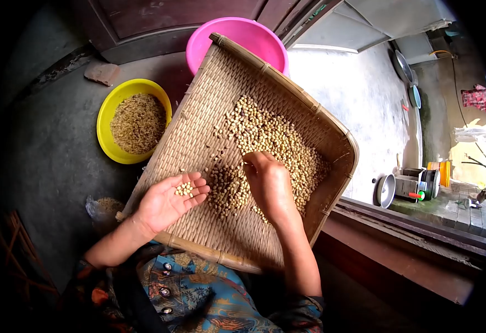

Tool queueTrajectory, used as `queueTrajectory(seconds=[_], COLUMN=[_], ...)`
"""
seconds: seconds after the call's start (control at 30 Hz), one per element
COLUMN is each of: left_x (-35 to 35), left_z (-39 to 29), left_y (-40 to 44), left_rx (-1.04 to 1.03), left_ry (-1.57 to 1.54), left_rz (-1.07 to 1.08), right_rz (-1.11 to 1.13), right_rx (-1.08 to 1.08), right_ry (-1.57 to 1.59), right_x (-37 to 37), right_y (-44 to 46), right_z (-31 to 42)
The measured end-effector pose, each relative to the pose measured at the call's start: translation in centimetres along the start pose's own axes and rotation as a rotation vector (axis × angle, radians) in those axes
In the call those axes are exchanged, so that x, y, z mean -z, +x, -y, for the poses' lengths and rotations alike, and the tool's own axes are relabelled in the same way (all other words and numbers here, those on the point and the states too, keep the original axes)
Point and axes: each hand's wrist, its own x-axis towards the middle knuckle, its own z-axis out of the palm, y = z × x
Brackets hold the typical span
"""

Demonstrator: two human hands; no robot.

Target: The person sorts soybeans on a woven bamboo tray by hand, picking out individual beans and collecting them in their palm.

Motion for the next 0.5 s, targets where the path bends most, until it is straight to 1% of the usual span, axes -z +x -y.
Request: queueTrajectory(seconds=[0.07, 0.23, 0.33, 0.37, 0.47, 0.5], left_x=[-0.3, 0.0, 0.1, 0.1, 0.1, 0.0], left_z=[0.1, 0.0, 0.1, 0.1, 0.3, 0.3], left_y=[-0.1, -0.2, -0.2, -0.2, -0.2, -0.2], left_rx=[-0.010, -0.030, -0.045, -0.043, -0.040, -0.039], left_ry=[0.035, 0.062, 0.085, 0.083, 0.078, 0.078], left_rz=[-0.003, -0.021, -0.023, -0.017, -0.012, -0.018], right_rz=[-0.021, 0.040, 0.064, 0.027, 0.106, 0.121], right_rx=[0.058, 0.173, 0.204, 0.244, 0.147, 0.151], right_ry=[-0.058, -0.217, -0.208, -0.240, -0.257, -0.279], right_x=[-0.7, -2.1, -2.9, -3.3, -3.7, -3.8], right_y=[-0.2, 0.2, 0.3, 0.3, 0.4, 0.5], right_z=[-0.1, -0.8, -0.9, -1.0, -0.7, -0.7])
